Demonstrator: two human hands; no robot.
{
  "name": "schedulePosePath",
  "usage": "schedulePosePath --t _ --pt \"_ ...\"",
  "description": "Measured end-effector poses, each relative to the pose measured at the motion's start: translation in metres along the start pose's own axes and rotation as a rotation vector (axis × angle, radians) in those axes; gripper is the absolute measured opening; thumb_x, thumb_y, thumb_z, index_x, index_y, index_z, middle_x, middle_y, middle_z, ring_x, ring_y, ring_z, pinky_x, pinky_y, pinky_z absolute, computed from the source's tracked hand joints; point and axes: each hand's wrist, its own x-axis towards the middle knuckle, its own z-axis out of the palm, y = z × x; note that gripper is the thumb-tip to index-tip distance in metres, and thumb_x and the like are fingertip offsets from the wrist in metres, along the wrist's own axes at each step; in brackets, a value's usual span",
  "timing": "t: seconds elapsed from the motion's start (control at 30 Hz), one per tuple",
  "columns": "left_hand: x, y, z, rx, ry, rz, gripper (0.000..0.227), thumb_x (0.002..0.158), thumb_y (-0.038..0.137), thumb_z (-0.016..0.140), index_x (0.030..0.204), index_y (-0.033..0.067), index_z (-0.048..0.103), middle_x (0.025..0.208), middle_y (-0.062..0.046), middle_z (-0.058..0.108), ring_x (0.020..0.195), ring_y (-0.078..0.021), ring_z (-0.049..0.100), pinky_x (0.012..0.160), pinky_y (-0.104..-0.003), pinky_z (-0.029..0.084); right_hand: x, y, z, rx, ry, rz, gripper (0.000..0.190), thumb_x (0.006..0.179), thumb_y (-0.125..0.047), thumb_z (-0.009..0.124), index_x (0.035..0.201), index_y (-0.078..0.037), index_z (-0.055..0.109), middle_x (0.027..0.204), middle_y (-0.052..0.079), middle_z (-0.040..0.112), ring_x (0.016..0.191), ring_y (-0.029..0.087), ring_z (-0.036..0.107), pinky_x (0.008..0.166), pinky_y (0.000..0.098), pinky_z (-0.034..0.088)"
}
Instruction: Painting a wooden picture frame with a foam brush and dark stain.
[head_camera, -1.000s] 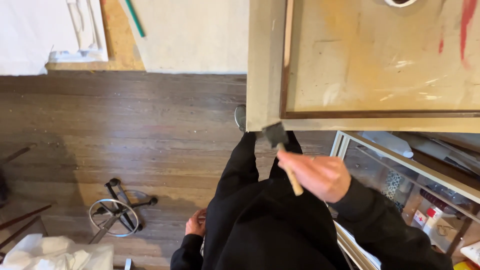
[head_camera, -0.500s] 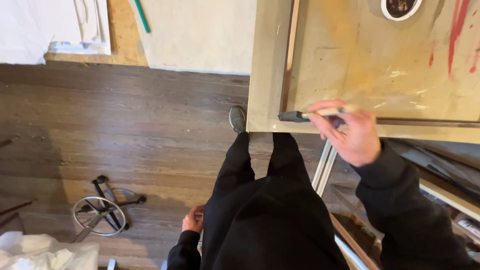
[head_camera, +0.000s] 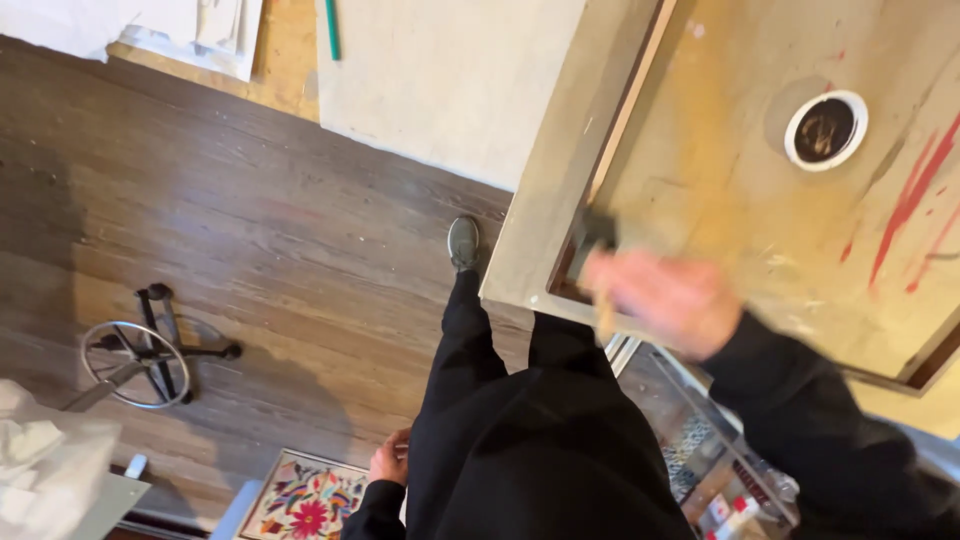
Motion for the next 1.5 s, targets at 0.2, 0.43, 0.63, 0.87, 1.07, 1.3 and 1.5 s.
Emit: schedulePosePath --t 0.2,0.43,0.63,0.87,1.07,1.3,1.5 --pt "-0.015 0.026 0.039 -0.052 0.022 -0.073 0.037 0.080 0.016 0.074 0.118 0.0155 0.073 0.098 -0.009 0.082 0.088 -0.0230 0.082 0.076 -0.036 0.064 0.002 -0.015 -0.014 0.252 -0.156 -0.021 0.031 0.086 -0.007 0.077 0.116 -0.004 0.071 0.091 0.003 0.075 0.077 0.017 0.075 0.063 0.0284 0.060" --pt "-0.029 0.024 0.075 -0.090 0.050 -0.127 0.040 0.079 0.013 0.073 0.120 0.0163 0.072 0.097 -0.010 0.082 0.087 -0.0246 0.081 0.077 -0.037 0.064 0.009 -0.015 -0.017 0.077 -0.122 -0.067 0.031 0.082 -0.012 0.083 0.110 -0.003 0.073 0.087 0.007 0.071 0.070 0.022 0.071 0.060 0.0331 0.057" --pt "-0.033 0.019 0.084 -0.112 0.052 -0.089 0.042 0.080 0.015 0.072 0.122 0.0162 0.071 0.101 -0.010 0.081 0.089 -0.0256 0.080 0.078 -0.039 0.063 0.012 -0.015 -0.020 0.072 -0.136 -0.075 0.032 0.083 -0.013 0.081 0.112 -0.004 0.073 0.092 0.007 0.072 0.072 0.022 0.072 0.061 0.0329 0.057" --pt "-0.015 0.022 0.084 -0.097 0.095 -0.005 0.045 0.078 0.009 0.072 0.122 0.0147 0.070 0.105 -0.011 0.080 0.091 -0.0258 0.078 0.076 -0.039 0.064 -0.009 0.002 -0.020 -0.014 -0.136 0.144 0.023 0.087 -0.017 0.081 0.108 -0.011 0.077 0.098 0.006 0.077 0.072 0.018 0.073 0.064 0.0318 0.059" --pt "-0.012 0.012 0.085 -0.130 0.074 -0.062 0.041 0.081 0.005 0.067 0.122 0.0134 0.070 0.101 -0.010 0.081 0.088 -0.0227 0.081 0.077 -0.037 0.065 0.024 0.007 -0.013 0.312 -0.127 0.158 0.021 0.088 -0.013 0.078 0.108 -0.007 0.074 0.101 0.008 0.077 0.082 0.018 0.075 0.072 0.0297 0.061" --pt "-0.020 0.010 0.084 -0.046 0.097 -0.083 0.042 0.083 0.013 0.072 0.124 0.0129 0.068 0.099 -0.010 0.081 0.088 -0.0237 0.081 0.080 -0.038 0.063 0.054 0.067 -0.033 0.019 0.116 0.048 0.010 0.100 0.005 0.065 0.105 -0.004 0.068 0.106 0.014 0.076 0.084 0.019 0.073 0.064 0.0274 0.058" --pt "-0.015 0.031 0.086 -0.100 0.094 -0.096 0.039 0.080 0.014 0.073 0.119 0.0154 0.073 0.099 -0.007 0.081 0.087 -0.0249 0.082 0.079 -0.038 0.064 0.030 0.035 -0.021 -0.107 -0.209 -0.271 0.025 0.087 -0.006 0.073 0.111 -0.007 0.077 0.099 0.007 0.076 0.065 0.015 0.070 0.049 0.0301 0.056"
